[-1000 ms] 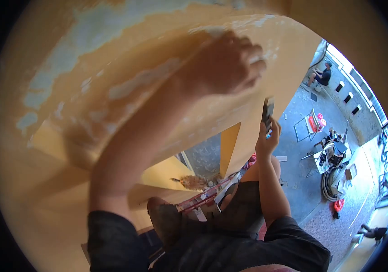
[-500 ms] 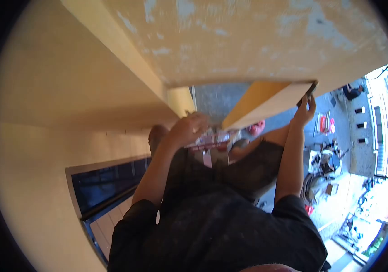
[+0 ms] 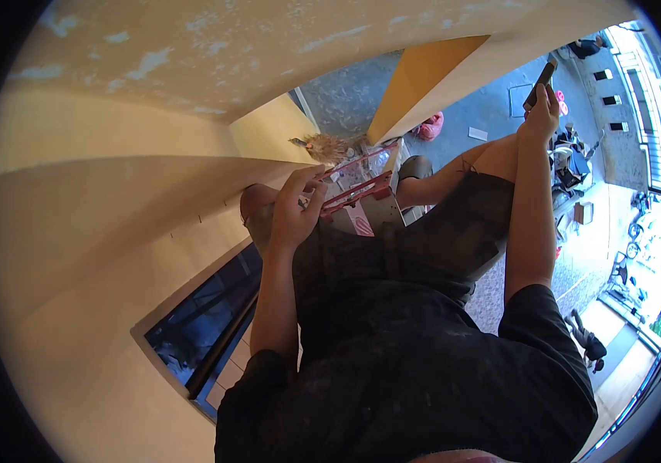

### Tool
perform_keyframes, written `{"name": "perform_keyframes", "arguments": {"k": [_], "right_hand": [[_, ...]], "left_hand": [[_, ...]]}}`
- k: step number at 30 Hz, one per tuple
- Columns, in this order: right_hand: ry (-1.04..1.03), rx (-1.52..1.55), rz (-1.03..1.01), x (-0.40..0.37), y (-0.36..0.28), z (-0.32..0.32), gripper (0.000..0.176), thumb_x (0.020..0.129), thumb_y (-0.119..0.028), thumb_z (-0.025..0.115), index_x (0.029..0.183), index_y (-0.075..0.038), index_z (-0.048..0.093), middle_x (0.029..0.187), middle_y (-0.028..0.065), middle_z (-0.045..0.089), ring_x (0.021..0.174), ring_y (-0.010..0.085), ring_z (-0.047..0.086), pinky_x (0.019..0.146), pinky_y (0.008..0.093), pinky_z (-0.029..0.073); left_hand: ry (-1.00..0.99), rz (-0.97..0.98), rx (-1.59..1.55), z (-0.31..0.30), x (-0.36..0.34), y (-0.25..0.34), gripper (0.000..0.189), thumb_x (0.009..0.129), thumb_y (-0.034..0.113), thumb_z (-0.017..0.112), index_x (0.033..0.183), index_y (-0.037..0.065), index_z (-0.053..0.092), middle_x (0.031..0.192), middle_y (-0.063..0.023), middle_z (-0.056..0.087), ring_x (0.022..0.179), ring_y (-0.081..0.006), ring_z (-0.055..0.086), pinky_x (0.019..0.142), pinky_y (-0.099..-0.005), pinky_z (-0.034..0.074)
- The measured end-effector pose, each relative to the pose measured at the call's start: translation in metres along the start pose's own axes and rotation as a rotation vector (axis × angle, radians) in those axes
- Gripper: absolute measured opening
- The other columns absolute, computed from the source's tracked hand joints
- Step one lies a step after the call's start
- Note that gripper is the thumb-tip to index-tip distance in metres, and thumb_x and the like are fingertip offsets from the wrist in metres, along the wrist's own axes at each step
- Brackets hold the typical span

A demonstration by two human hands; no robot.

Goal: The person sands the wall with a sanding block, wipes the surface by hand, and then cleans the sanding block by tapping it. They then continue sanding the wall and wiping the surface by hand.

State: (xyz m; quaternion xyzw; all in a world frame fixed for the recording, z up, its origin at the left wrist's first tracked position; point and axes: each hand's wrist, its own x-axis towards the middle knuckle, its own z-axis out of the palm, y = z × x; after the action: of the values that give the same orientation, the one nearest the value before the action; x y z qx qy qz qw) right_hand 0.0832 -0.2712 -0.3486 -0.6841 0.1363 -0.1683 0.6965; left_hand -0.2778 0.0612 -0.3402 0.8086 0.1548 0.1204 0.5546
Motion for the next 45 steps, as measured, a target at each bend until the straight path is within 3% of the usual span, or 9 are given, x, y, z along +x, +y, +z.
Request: {"name": "perform_keyframes", "arguments": {"k": [3, 4, 11, 30, 32, 35, 37, 42, 45], "right_hand": [[-0.018, 0.023, 0.006, -0.002, -0.003, 0.003, 0.04, 0.09, -0.021, 0.072, 0.122, -0.001, 0.061, 0.092, 0.0028, 0.067, 0.076, 0.01, 0.06, 0.062, 0.0255, 0.048], [0.025, 0.068, -0.013, -0.005, -0.002, 0.012, 0.032, 0.087, -0.024, 0.074, 0.114, -0.007, 0.068, 0.08, -0.0008, 0.064, 0.059, 0.0065, 0.052, 0.049, 0.0206, 0.038], [-0.031, -0.074, -0.121, -0.009, -0.008, 0.037, 0.037, 0.089, -0.021, 0.073, 0.119, -0.002, 0.064, 0.099, 0.0076, 0.066, 0.075, 0.0111, 0.06, 0.062, 0.0246, 0.049], [0.036, -0.22, -0.154, 0.005, 0.031, 0.04, 0.039, 0.087, -0.028, 0.076, 0.113, -0.001, 0.067, 0.099, 0.0062, 0.066, 0.089, 0.0137, 0.058, 0.076, 0.0283, 0.048], [-0.003, 0.04, -0.181, 0.0, 0.032, 0.047, 0.035, 0.088, -0.025, 0.074, 0.115, -0.003, 0.067, 0.1, 0.0064, 0.065, 0.091, 0.0162, 0.058, 0.08, 0.03, 0.047], [0.004, 0.107, -0.007, -0.022, 0.003, 0.055, 0.035, 0.09, -0.021, 0.071, 0.121, -0.005, 0.064, 0.095, 0.0065, 0.063, 0.069, 0.0094, 0.056, 0.057, 0.0264, 0.045], [0.013, 0.094, 0.023, -0.032, -0.008, 0.057, 0.036, 0.091, -0.02, 0.07, 0.123, -0.005, 0.063, 0.094, 0.0061, 0.063, 0.069, 0.0102, 0.056, 0.058, 0.0263, 0.045], [-0.004, 0.072, 0.038, -0.035, -0.01, 0.055, 0.038, 0.091, -0.02, 0.07, 0.124, -0.005, 0.062, 0.094, 0.0062, 0.063, 0.07, 0.01, 0.055, 0.058, 0.0267, 0.044], [0.017, 0.002, 0.004, -0.032, -0.009, 0.052, 0.037, 0.092, -0.019, 0.068, 0.126, -0.006, 0.061, 0.096, 0.0043, 0.066, 0.073, 0.0087, 0.058, 0.061, 0.0252, 0.045]], "left_hand": [[-0.013, 0.01, 0.038, 0.001, 0.021, 0.015, 0.028, 0.09, 0.009, 0.065, 0.117, 0.002, 0.064, 0.105, -0.0113, 0.067, 0.085, -0.0191, 0.066, 0.079, -0.0308, 0.052], [-0.022, 0.014, 0.036, 0.001, 0.028, 0.018, 0.028, 0.09, 0.009, 0.065, 0.117, 0.002, 0.064, 0.105, -0.0113, 0.067, 0.085, -0.0191, 0.066, 0.079, -0.0308, 0.052], [0.006, 0.133, 0.0, 0.008, 0.052, 0.045, 0.026, 0.092, 0.009, 0.064, 0.116, 0.001, 0.065, 0.105, -0.0119, 0.068, 0.086, -0.0194, 0.066, 0.08, -0.0313, 0.051], [0.006, -0.036, -0.282, 0.02, 0.047, 0.057, 0.035, 0.097, 0.012, 0.06, 0.128, -0.004, 0.056, 0.115, -0.0092, 0.065, 0.103, -0.0163, 0.063, 0.092, -0.0288, 0.049], [-0.116, -0.176, -0.295, 0.037, 0.056, 0.033, 0.036, 0.096, 0.012, 0.06, 0.129, -0.003, 0.057, 0.112, -0.0098, 0.066, 0.102, -0.018, 0.064, 0.092, -0.0299, 0.049], [-0.372, -0.236, -0.11, 0.069, 0.08, 0.003, 0.039, 0.092, 0.027, 0.066, 0.118, -0.002, 0.064, 0.109, -0.0153, 0.069, 0.096, -0.0212, 0.068, 0.085, -0.0331, 0.053], [-0.539, -0.209, 0.117, 0.083, 0.093, -0.016, 0.045, 0.092, 0.033, 0.064, 0.123, 0.0, 0.063, 0.109, -0.0177, 0.07, 0.095, -0.0252, 0.068, 0.085, -0.036, 0.053], [-0.532, -0.38, -0.06, 0.11, 0.103, -0.073, 0.042, 0.093, 0.031, 0.064, 0.121, 0.0, 0.063, 0.106, -0.013, 0.069, 0.096, -0.0211, 0.066, 0.085, -0.0363, 0.052], [-0.497, -0.696, -0.336, 0.12, 0.091, -0.159, 0.042, 0.091, 0.035, 0.065, 0.118, 0.003, 0.062, 0.103, -0.0097, 0.068, 0.09, -0.0201, 0.067, 0.081, -0.0386, 0.053]]}}
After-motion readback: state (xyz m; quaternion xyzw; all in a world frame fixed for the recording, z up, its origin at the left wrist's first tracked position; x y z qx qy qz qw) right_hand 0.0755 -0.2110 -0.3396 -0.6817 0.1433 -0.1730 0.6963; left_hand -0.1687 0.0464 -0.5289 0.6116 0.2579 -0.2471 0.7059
